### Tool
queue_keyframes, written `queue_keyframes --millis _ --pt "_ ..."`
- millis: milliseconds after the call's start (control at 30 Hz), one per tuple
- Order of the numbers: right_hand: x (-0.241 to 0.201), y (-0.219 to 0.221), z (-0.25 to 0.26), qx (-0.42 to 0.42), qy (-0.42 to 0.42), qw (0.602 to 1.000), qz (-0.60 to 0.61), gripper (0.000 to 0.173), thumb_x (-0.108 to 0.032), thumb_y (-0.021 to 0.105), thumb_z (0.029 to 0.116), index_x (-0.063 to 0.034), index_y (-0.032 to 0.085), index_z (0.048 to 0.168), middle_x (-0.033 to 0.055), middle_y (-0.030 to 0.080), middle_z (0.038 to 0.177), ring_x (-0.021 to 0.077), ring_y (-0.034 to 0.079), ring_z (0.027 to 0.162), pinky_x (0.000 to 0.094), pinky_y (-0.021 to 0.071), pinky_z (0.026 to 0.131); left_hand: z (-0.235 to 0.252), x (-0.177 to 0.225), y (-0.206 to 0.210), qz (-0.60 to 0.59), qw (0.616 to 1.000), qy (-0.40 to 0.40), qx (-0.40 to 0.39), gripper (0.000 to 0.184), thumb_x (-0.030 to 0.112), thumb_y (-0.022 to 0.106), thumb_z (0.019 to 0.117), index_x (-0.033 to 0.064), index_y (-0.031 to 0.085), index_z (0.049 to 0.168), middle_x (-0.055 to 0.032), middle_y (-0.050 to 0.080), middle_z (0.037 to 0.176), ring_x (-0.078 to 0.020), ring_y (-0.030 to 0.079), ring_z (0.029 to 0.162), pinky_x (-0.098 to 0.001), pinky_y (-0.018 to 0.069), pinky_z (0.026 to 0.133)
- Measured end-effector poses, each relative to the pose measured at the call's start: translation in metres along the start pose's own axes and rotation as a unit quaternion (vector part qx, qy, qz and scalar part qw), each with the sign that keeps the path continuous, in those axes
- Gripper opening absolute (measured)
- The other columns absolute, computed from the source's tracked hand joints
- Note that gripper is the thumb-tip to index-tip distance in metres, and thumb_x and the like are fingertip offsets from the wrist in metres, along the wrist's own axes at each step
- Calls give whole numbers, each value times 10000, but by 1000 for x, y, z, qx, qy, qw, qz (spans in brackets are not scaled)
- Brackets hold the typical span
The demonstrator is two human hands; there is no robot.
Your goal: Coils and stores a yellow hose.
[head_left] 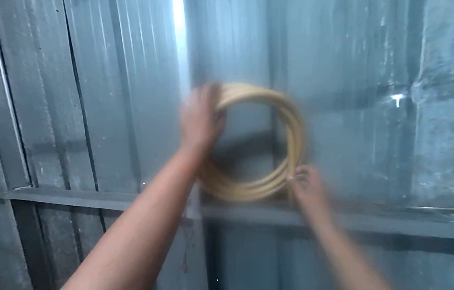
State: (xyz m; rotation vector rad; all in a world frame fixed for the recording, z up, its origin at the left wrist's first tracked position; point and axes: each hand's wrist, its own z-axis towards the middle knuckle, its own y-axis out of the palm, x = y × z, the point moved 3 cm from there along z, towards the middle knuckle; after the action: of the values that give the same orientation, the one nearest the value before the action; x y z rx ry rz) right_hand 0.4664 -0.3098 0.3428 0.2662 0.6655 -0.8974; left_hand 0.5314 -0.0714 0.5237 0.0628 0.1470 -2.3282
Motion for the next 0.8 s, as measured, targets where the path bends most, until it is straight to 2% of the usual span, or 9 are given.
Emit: queue_keyframes --millis 100,167,233,367,533,633,800 --pt "2 -2 -2 -2 13 1000 9 335 -128 695 973 -49 549 1264 129 654 1028 221 673 802 441 580 702 -2 -6 10 -29 1000 -11 -3 555 293 712 905 127 560 1412 -188 637 1241 -373 624 1157 -540 526 906" --pt "3 -4 -3 -2 12 1000 28 330 -128 688 975 -43 553 1264 129 652 1033 216 673 818 433 578 712 -3 -12 16 -59 998 1 9 564 251 738 886 100 571 1403 -191 650 1247 -369 635 1158 -537 535 921" --pt "5 -3 -2 5 0 999 35 325 -133 693 969 -42 552 1248 119 650 1024 205 666 826 418 574 724 -2 -16 18 -74 997 23 24 568 220 755 874 80 577 1395 -188 662 1223 -362 645 1138 -528 539 916" --pt "9 -3 -4 11 -11 999 33 333 -159 680 968 -58 547 1257 107 647 997 189 660 790 408 572 695 3 -15 22 -69 995 57 52 539 258 747 879 74 608 1366 -173 679 1179 -342 654 1107 -496 543 912" --pt "7 -7 -3 4 34 999 36 349 -153 693 977 -63 539 1277 116 667 1018 231 669 830 466 565 734 17 -5 33 -46 997 55 17 539 288 722 891 118 605 1389 -175 659 1234 -357 628 1160 -511 519 949" --pt "10 -5 -3 17 33 999 36 328 -139 687 978 -71 546 1266 103 674 992 212 667 789 444 568 683 20 -7 45 -14 999 49 5 539 304 704 895 151 603 1402 -165 657 1246 -358 621 1175 -517 512 948" --pt "4 -7 -6 35 22 998 41 321 -151 673 988 -62 534 1263 103 656 996 195 664 792 415 568 688 23 -1 42 -37 998 46 -5 549 270 722 875 134 604 1394 -185 650 1251 -379 615 1176 -540 503 950"
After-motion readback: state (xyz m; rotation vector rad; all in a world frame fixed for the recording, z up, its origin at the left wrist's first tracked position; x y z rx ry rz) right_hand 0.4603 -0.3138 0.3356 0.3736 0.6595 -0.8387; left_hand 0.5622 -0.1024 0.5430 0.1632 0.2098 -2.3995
